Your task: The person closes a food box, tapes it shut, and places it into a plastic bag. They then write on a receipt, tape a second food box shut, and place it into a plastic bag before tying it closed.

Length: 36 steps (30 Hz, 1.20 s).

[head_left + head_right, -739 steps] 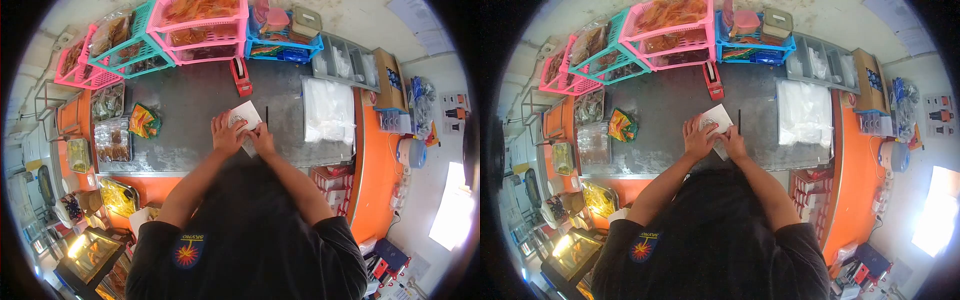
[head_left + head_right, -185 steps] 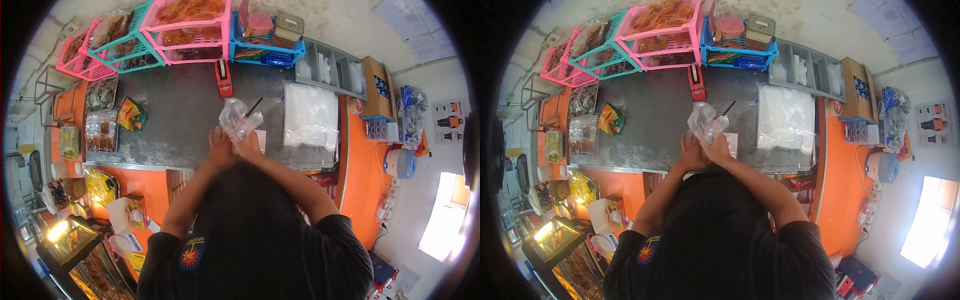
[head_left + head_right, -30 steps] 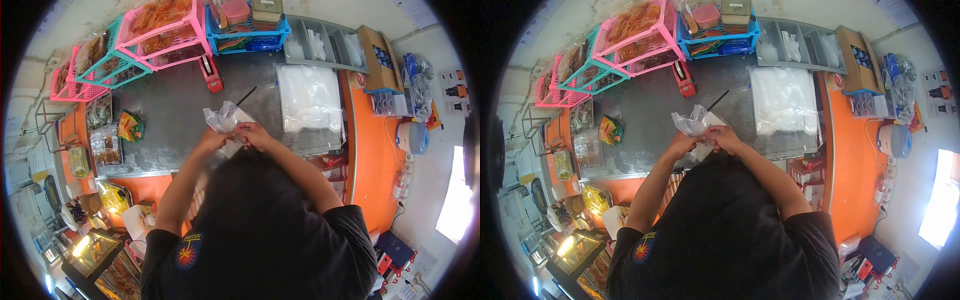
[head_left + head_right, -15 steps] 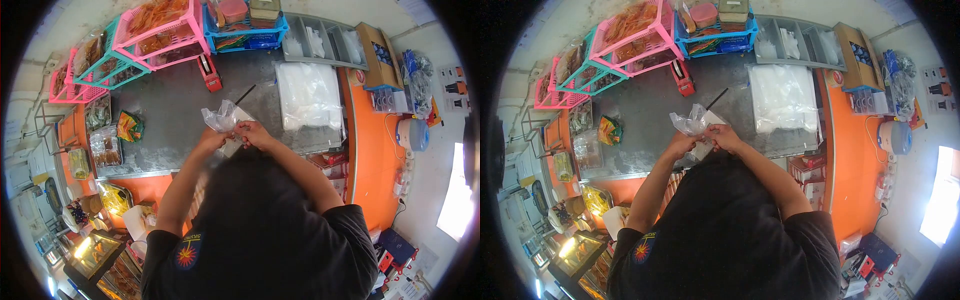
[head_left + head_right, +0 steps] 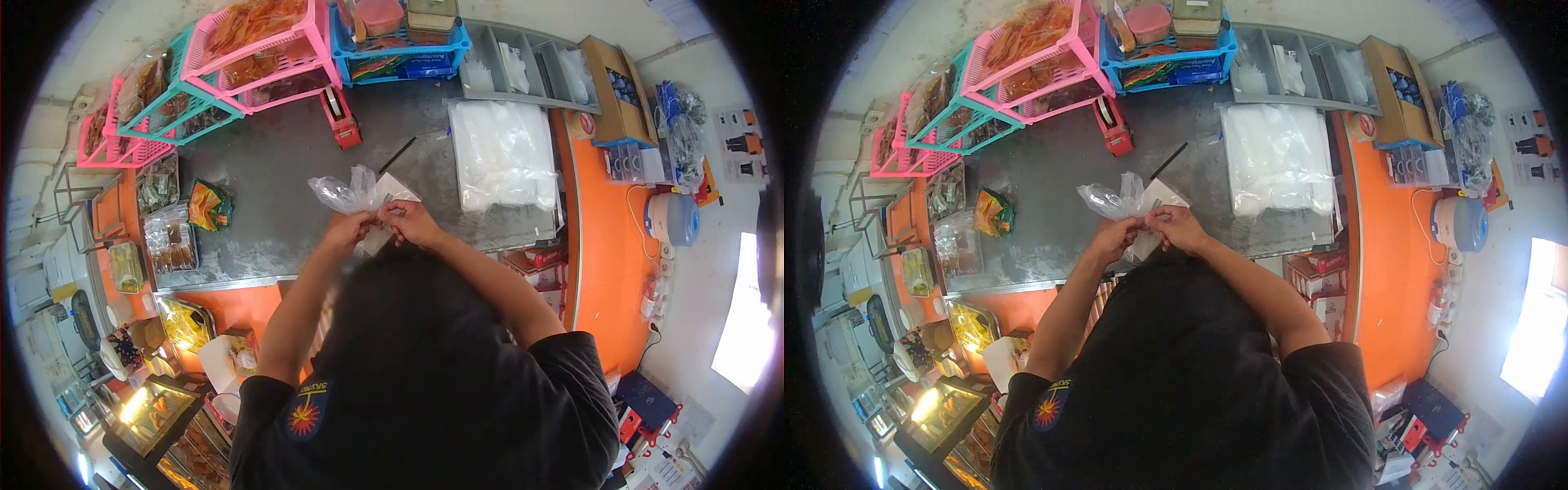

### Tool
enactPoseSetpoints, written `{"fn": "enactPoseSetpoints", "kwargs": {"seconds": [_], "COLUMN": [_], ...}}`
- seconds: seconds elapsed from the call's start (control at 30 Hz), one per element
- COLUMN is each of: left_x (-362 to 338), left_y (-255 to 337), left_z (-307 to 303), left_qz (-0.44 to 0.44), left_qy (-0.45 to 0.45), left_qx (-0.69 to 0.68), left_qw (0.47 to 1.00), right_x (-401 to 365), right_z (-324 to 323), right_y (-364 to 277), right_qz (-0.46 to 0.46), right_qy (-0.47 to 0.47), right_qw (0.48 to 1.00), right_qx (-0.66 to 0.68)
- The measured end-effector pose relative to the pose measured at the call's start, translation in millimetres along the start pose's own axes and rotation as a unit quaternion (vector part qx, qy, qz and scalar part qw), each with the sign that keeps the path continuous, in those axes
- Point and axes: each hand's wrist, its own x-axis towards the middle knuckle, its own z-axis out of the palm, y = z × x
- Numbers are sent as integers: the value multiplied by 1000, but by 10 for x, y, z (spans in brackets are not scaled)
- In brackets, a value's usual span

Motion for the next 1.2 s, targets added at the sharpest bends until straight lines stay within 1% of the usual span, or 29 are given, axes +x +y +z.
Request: {"fn": "enactPoseSetpoints", "kwargs": {"seconds": [0.03, 0.1, 0.17, 0.23, 0.27, 0.33, 0.4, 0.43, 0.47, 0.5, 0.53, 0.57, 0.6, 0.63, 0.67, 0.7, 0.73, 0.77, 0.8, 0.83, 0.87, 0.9, 0.93, 0.97, 1.03, 1.1, 1.13, 1.17, 1.2], "left_x": [30, -97, -78, -48, -57, -78, -141, -174, -202, -213, -210, -206, -219, -203, -174, -138, -110, -130, -151, -132, -94, -65, -36, -20, -62, -186, -235, -266, -284], "left_y": [-41, 72, 42, 21, 20, -6, 45, 84, 111, 126, 130, 105, 88, 65, 52, 45, 20, 6, 14, 9, -29, -73, -114, -134, -96, 57, 109, 152, 186], "left_z": [-36, 107, 99, 81, 104, 152, 204, 218, 234, 262, 308, 340, 358, 340, 324, 315, 316, 354, 388, 392, 381, 363, 344, 339, 349, 415, 454, 479, 485], "left_qz": [0, 21, 15, 10, 13, 13, 47, 49, 50, 52, 54, 128, 200, 202, 237, 272, 276, 238, 200, 204, 235, 264, 267, 280, 294, 230, 232, 243, 255], "left_qy": [1, 32, 36, 39, 52, 64, 78, 79, 93, 105, 103, 137, 171, 170, 173, 174, 171, 191, 211, 208, 185, 162, 159, 146, 134, 119, 121, 112, 103], "left_qx": [-1, 50, 44, 41, 26, 9, 44, 44, 89, 133, 133, 208, 280, 281, 356, 429, 430, 443, 456, 457, 463, 468, 470, 479, 487, 562, 561, 563, 565], "left_qw": [1000, 998, 998, 998, 998, 998, 995, 995, 990, 984, 984, 960, 923, 923, 887, 843, 842, 843, 841, 840, 834, 827, 826, 819, 811, 786, 786, 782, 778], "right_x": [-23, -17, -39, -90, -107, -168, -182, -180, -175, -158, -135, -95, -61, -28, -14, 2, 18, -10, -29, -44, -53, -68, -76, -40, 69, 75, 61, 56, 47], "right_z": [4, 15, 25, 20, 47, 146, 163, 177, 183, 172, 151, 119, 88, 57, 38, 11, -14, -10, -22, -31, -19, 21, 42, 26, 1, -54, -87, -108, -118], "right_y": [-12, 20, -5, -108, -131, -139, -147, -156, -122, -62, -30, 14, 62, 108, 116, 118, 123, 58, -20, -103, -127, -133, -153, -131, -11, -82, -116, -125, -127], "right_qz": [-11, -4, 1, -25, -25, -84, -79, -75, -76, -105, -136, -137, -205, -271, -273, -308, -341, -341, -298, -254, -256, -263, -269, -272, -295, -296, -294, -297, -300], "right_qy": [-10, -7, -3, 15, 17, 66, 70, 74, 74, 94, 114, 115, 136, 156, 159, 159, 159, 163, 154, 143, 147, 172, 197, 199, 197, 199, 200, 199, 176], "right_qw": [1000, 1000, 1000, 983, 983, 978, 978, 978, 978, 971, 962, 961, 927, 880, 879, 856, 830, 830, 854, 876, 875, 881, 886, 884, 865, 852, 839, 838, 841], "right_qx": [-11, -19, -25, -180, -180, -182, -181, -179, -179, -193, -208, -209, -285, -357, -357, -385, -411, -411, -397, -383, -383, -354, -323, -323, -355, -383, -411, -411, -415]}}
